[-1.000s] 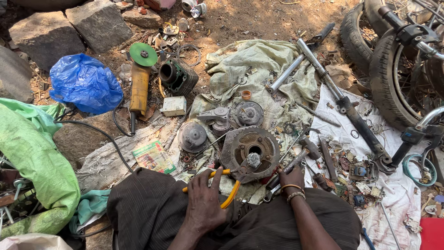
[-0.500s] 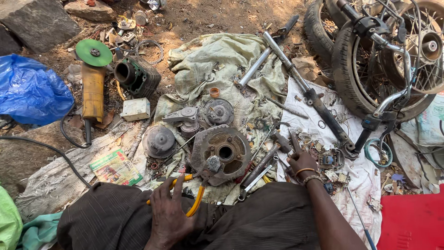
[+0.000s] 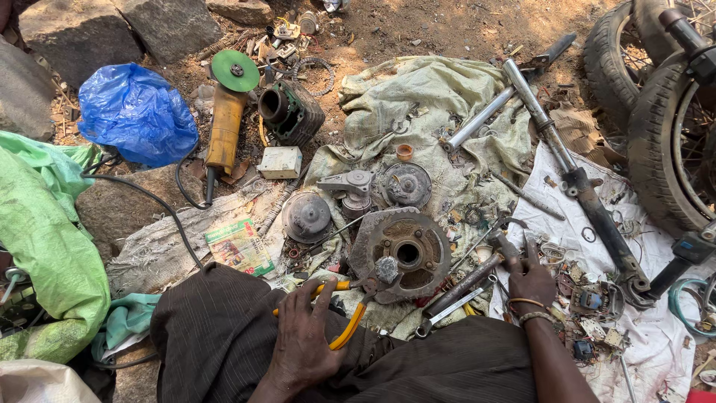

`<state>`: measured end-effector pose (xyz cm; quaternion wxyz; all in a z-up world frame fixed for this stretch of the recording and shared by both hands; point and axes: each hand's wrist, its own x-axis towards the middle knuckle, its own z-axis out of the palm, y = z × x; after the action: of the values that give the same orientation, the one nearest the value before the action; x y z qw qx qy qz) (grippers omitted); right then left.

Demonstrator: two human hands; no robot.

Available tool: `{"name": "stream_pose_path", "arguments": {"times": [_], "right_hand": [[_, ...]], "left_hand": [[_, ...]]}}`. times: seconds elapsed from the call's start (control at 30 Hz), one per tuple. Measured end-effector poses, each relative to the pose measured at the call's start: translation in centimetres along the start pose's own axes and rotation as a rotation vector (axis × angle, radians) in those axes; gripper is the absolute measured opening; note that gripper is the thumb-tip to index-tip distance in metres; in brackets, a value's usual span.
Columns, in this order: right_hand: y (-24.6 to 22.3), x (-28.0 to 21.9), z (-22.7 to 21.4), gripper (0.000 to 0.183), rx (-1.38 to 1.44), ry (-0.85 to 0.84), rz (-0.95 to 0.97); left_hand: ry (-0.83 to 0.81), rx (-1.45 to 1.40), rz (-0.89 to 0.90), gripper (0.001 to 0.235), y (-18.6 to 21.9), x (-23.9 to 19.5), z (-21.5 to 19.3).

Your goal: The person sits on the ground and uses a wrench and hammer to work on a circular metal mechanical part. They repeatedly tighten or adjust components within the part and occasionally tap it with a hammer.

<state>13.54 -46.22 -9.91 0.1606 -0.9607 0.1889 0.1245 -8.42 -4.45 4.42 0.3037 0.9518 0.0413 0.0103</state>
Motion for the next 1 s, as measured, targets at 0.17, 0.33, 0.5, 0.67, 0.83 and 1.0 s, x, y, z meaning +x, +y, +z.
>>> {"name": "stream_pose_path", "arguments": {"times": [0.17,0.33,0.5,0.67,0.83,1.0], "right_hand": [[-5.5,-5.7,1.7,0.078,0.101,-0.276,0.029],[-4.0,-5.4,5.2,0.09,0.259,-0.164,0.077],[-1.9,-0.3,3.4,0.052,1.247,-0.362,0.537],[-0.6,-4.4,-4.0,0.033,1.629,-0.729,0.252],[-0.3,-19.1,-6.2,0.061,1.317,-0.134,-0.075],[-1.6,-24.9,-8.9,0.052,1.274,-0.278,0.034]], "left_hand": [[-0.014,-0.01,-0.015,0.109,0.5,0.7,0.3],[-0.017,-0.003,0.002,0.107,0.3,1.1,-0.3],[-0.043,0.056,0.058,0.108,0.7,0.8,-1.3],[0.024,0.119,0.185,0.105,0.7,0.7,-1.4],[-0.017,0.139,0.161,0.107,0.1,0.7,-1.1],[-0.017,0.117,0.196,0.108,-0.6,1.1,-0.7]]}}
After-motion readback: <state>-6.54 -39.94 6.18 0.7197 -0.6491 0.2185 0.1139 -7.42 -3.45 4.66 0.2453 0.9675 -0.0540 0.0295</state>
